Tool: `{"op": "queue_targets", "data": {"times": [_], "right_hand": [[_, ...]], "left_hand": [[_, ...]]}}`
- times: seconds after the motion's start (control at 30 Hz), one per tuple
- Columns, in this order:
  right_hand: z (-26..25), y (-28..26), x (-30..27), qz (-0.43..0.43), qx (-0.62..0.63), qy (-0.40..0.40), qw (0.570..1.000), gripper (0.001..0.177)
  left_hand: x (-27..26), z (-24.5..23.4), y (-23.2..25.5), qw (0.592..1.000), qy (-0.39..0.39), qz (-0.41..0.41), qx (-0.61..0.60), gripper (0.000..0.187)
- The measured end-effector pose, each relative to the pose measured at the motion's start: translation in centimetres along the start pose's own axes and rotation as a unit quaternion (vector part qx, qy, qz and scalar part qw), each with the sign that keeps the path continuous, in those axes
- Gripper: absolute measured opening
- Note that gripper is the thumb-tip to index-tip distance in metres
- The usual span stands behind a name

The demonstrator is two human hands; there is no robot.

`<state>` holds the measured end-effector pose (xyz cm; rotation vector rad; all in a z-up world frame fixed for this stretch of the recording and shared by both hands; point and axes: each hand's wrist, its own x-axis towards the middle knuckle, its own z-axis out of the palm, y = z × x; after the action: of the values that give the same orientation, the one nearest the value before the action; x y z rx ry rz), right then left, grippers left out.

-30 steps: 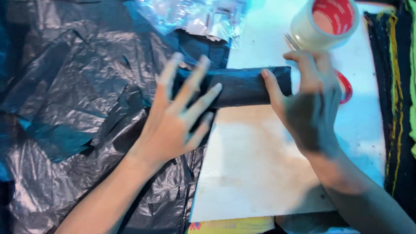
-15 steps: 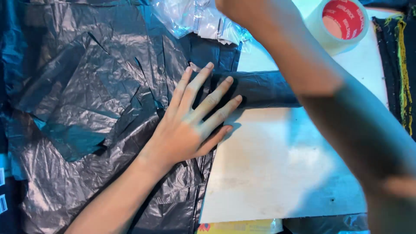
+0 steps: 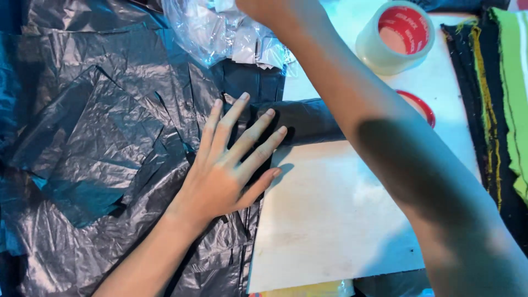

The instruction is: Wrapping a small item in black plastic film, securing it with clear tape, and applying a barcode label

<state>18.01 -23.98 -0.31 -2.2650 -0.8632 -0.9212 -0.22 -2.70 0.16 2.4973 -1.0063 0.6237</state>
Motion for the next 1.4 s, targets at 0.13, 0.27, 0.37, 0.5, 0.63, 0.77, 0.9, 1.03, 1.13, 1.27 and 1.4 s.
{"op": "queue_targets", "data": {"times": [0.13, 0.27, 0.37, 0.5, 0.63, 0.77, 0.9, 1.03, 1.13, 1.27, 1.4], "right_hand": [[-0.3, -1.0, -0.4, 0.012, 0.004, 0.031, 0.999, 0.027], [1.0, -2.1, -0.4, 0.033, 0.018, 0.066, 0.997, 0.031], [1.3, -2.2, 0.8, 0.035, 0.016, 0.100, 0.994, 0.034], [0.8, -2.0, 0.5, 0.049, 0.008, 0.137, 0.989, 0.039], [0.1, -2.2, -0.8, 0.067, 0.003, 0.169, 0.983, 0.044], [-2.3, -5.2, -1.9, 0.075, 0.011, 0.183, 0.980, 0.048], [-9.1, -11.5, -6.2, 0.116, 0.156, -0.001, 0.981, 0.009], [-10.1, -13.7, -8.3, 0.178, 0.167, -0.068, 0.967, 0.010], [-8.9, -12.6, -9.3, 0.204, 0.232, -0.122, 0.943, 0.011], [-8.7, -12.1, -9.9, 0.222, 0.251, -0.129, 0.933, 0.015], [-9.0, -11.7, -10.5, 0.164, 0.198, -0.123, 0.959, 0.028]], "left_hand": [[0.1, 0.1, 0.3, 1.000, -0.002, 0.008, 0.000, 0.045], [-0.3, 0.1, 0.3, 1.000, -0.005, 0.004, -0.010, 0.047], [-0.2, 0.1, 0.0, 1.000, 0.007, 0.008, -0.029, 0.048], [-0.3, 0.3, -0.1, 0.999, 0.003, 0.000, -0.039, 0.050], [-0.6, 0.8, -0.2, 0.997, 0.028, -0.020, -0.071, 0.051], [-0.5, 0.2, 0.5, 0.973, 0.111, -0.042, -0.196, 0.045], [-0.7, 0.3, 0.9, 0.953, 0.147, -0.112, -0.239, 0.043], [-0.6, 0.4, 1.3, 0.953, 0.157, -0.077, -0.247, 0.045], [-0.2, -0.1, 2.1, 0.937, 0.148, -0.109, -0.296, 0.028], [-0.3, 0.3, 1.8, 0.892, 0.114, -0.207, -0.385, 0.025], [-0.5, 0.3, 2.0, 0.844, 0.098, -0.245, -0.467, 0.026]]}}
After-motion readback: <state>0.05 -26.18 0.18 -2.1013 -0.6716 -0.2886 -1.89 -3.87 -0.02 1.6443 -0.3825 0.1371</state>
